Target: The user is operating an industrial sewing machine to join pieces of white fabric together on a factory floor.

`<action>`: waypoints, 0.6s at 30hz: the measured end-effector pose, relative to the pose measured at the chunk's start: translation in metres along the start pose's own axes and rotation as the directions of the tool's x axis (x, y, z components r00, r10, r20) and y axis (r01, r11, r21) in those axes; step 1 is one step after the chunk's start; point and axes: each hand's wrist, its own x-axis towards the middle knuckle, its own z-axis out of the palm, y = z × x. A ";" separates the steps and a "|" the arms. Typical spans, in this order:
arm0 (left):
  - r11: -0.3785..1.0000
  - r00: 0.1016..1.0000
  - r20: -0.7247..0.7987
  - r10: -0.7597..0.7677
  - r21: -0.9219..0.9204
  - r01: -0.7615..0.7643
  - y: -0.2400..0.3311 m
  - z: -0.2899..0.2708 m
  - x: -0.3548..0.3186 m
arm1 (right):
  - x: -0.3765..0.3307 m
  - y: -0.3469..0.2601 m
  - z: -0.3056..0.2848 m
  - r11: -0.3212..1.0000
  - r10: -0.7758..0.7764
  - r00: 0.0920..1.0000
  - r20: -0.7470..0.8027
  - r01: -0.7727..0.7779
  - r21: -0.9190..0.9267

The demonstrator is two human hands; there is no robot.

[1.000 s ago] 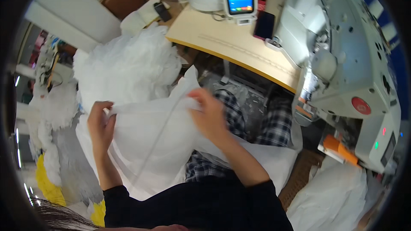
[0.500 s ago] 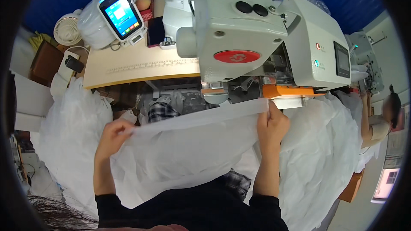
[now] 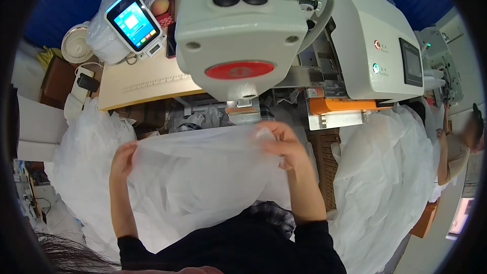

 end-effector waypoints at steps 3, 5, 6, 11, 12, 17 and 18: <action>0.981 0.999 0.028 -0.027 -0.191 0.032 -0.017 -0.011 -0.008 | 0.012 -0.005 0.001 0.686 -0.384 0.865 -0.323 0.034 -0.726; 0.991 0.983 0.174 0.050 -0.134 -0.027 -0.010 -0.020 -0.005 | 0.019 -0.010 0.006 0.631 -0.353 0.863 -0.363 -0.067 -0.773; 0.990 0.984 0.172 0.048 -0.140 -0.024 -0.002 -0.024 0.001 | 0.024 -0.011 0.010 0.571 -0.285 0.855 -0.433 -0.211 -0.793; 0.988 0.996 0.072 -0.054 0.145 0.043 0.046 -0.028 0.045 | 0.041 -0.008 0.021 0.532 -0.390 0.858 -0.333 -0.085 -0.842; 0.996 0.993 0.115 -0.002 0.093 -0.009 0.048 -0.027 0.046 | 0.041 -0.006 0.022 0.541 -0.405 0.855 -0.324 -0.061 -0.839; 0.300 0.778 0.054 0.626 0.904 -0.305 0.005 -0.025 -0.002 | 0.036 -0.001 0.026 0.639 -0.445 0.806 -0.391 -0.021 -0.769; 0.051 0.691 0.084 0.718 0.983 -0.174 -0.010 -0.026 -0.017 | 0.035 -0.001 0.024 0.702 -0.375 0.807 -0.456 -0.075 -0.708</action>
